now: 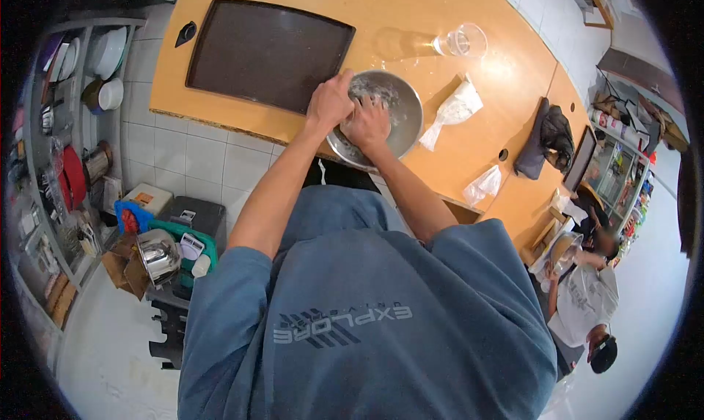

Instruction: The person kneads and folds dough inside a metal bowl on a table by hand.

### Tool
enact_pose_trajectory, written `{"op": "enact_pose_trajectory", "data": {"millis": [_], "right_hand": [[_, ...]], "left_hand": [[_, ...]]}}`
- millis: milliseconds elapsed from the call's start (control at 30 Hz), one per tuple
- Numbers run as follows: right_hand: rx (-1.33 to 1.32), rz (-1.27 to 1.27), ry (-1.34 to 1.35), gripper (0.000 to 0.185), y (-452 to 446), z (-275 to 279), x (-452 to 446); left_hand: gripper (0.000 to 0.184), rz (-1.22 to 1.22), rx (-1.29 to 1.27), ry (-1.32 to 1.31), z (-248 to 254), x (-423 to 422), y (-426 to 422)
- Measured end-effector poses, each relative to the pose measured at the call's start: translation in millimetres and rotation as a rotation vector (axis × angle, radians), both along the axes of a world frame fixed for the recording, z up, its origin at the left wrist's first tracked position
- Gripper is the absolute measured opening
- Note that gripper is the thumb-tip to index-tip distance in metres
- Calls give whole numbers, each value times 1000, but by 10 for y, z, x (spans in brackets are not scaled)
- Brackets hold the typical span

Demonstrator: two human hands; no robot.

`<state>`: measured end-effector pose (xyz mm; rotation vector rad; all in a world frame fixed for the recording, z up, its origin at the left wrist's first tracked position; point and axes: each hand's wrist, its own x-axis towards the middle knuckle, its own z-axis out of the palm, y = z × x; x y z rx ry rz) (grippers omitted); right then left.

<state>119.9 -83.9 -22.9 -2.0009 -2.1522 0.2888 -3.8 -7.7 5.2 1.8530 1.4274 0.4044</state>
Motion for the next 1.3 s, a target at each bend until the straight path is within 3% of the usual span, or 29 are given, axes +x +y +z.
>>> {"op": "enact_pose_trajectory", "data": {"millis": [33,133,233,333,433,533,633,733,833,933,1000,1067,1233,1300], "right_hand": [[-126,-34,69,27,68,60,16],[-141,-46,423,34,243,-64,203],[-283,-9,307,47,276,74,513],[-596,82,122,61,231,340,577],[-688,136,244,75,90,271,599],[-364,255,330,78,-74,307,563],[-459,126,384,75,-55,470,571],[-518,-18,611,68,63,536,651],[-794,-242,651,59,254,527,680],[-903,-178,648,60,366,686,609],[-792,-85,684,58,331,276,655],[-780,-53,699,57,330,205,628],[-949,-40,649,57,462,486,600],[-856,15,646,54,417,196,679]], "left_hand": [[32,12,3,-14,19,8,7],[32,8,6,-12,-69,-19,46],[31,19,-9,-12,-45,-22,35],[32,40,-15,5,-18,-2,24],[33,57,-19,-1,-13,1,6],[34,62,0,-22,-39,-12,1],[34,41,4,7,-46,-21,3],[34,32,3,11,-73,-30,9],[34,30,-3,14,-82,-30,-17],[35,26,-26,4,-51,-24,-9],[36,24,-3,5,-56,-26,-23],[36,28,3,14,-78,-38,-44],[37,45,-2,8,-87,-40,-47],[37,51,-17,12,-39,-35,-53]]}}
